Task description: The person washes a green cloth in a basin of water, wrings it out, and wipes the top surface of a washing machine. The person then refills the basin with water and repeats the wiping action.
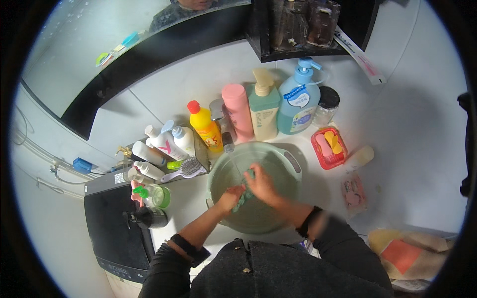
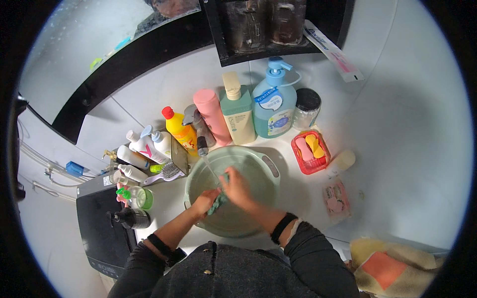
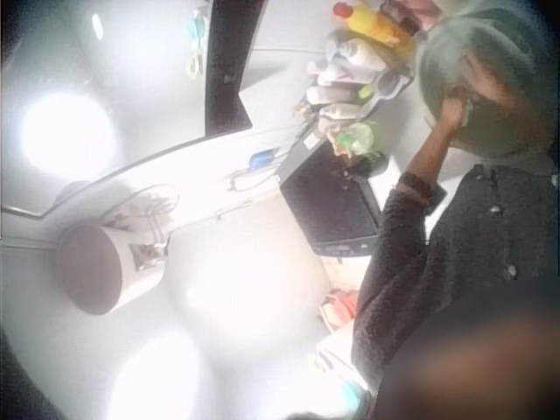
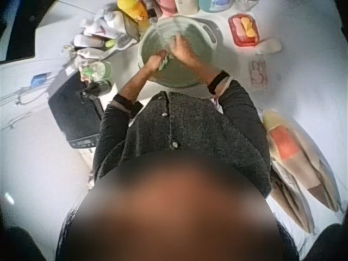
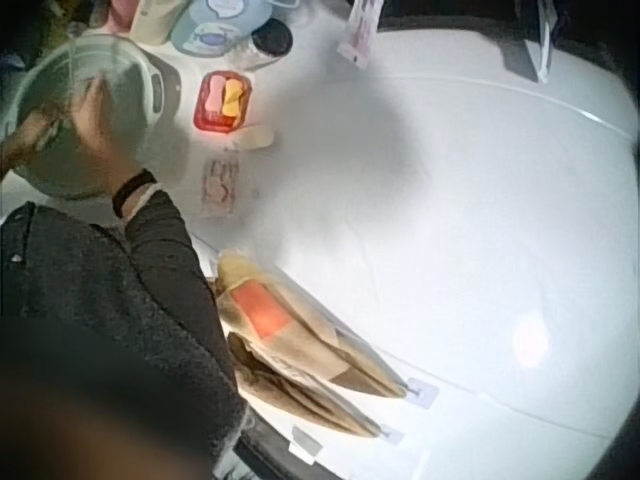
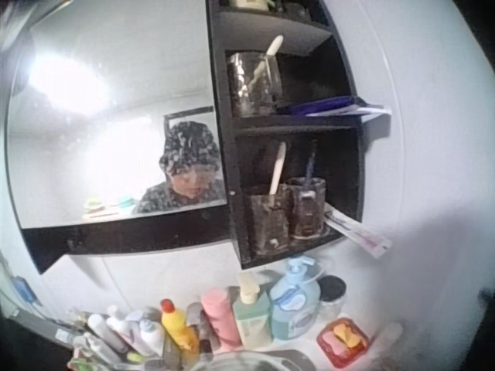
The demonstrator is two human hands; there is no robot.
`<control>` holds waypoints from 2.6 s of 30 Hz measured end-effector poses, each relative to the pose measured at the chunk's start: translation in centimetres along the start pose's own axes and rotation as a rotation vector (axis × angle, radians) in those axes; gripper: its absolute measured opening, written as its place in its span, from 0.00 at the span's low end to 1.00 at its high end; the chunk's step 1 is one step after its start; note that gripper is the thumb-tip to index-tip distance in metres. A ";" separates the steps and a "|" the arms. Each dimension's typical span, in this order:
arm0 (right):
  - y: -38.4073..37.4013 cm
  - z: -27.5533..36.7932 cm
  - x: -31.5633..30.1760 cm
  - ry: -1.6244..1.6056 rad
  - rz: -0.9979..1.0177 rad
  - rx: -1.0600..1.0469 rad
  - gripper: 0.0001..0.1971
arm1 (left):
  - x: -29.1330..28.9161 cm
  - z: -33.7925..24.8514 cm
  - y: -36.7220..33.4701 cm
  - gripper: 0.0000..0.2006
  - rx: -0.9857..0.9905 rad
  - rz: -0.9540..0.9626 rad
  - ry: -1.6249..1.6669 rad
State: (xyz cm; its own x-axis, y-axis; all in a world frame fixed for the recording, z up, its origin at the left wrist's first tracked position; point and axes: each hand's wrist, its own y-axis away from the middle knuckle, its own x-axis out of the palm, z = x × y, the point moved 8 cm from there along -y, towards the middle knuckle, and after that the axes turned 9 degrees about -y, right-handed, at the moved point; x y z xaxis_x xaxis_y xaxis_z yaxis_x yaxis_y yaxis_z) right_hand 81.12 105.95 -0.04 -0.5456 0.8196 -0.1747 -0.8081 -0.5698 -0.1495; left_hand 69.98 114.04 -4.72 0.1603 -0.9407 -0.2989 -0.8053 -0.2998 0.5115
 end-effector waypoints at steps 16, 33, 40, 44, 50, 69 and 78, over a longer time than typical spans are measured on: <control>5.5 -9.1 1.3 1.147 0.888 0.086 0.40 | 1.5 2.7 -2.7 0.27 0.133 -0.114 -1.347; 6.7 8.2 2.1 0.072 0.290 -0.439 0.19 | 3.5 0.8 -1.8 0.23 -0.138 0.270 1.126; 1.0 3.2 1.2 0.105 0.261 -0.222 0.20 | 3.3 5.9 -4.4 0.18 0.071 0.041 -0.122; -0.6 -2.4 -2.1 0.592 0.574 -0.082 0.23 | -0.1 3.2 -2.5 0.20 0.037 -0.034 -0.239; 4.6 -7.7 0.2 1.153 0.861 -0.101 0.36 | 0.4 0.7 -0.7 0.31 0.039 -0.069 -1.295; 2.5 0.6 0.0 0.007 0.274 0.103 0.22 | 2.2 2.8 -2.2 0.25 -0.178 0.167 0.916; 3.4 6.2 -0.1 0.136 -0.031 -0.363 0.18 | 5.2 1.4 -2.3 0.18 0.107 0.124 1.044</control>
State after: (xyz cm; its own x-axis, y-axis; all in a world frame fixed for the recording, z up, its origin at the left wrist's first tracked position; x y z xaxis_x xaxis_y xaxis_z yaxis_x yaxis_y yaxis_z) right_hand 77.00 104.29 5.52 -0.4683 0.8352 -0.2883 -0.6793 -0.5490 -0.4870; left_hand 71.88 110.09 -8.54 0.4437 -0.6488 0.6182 -0.8878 -0.2241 0.4019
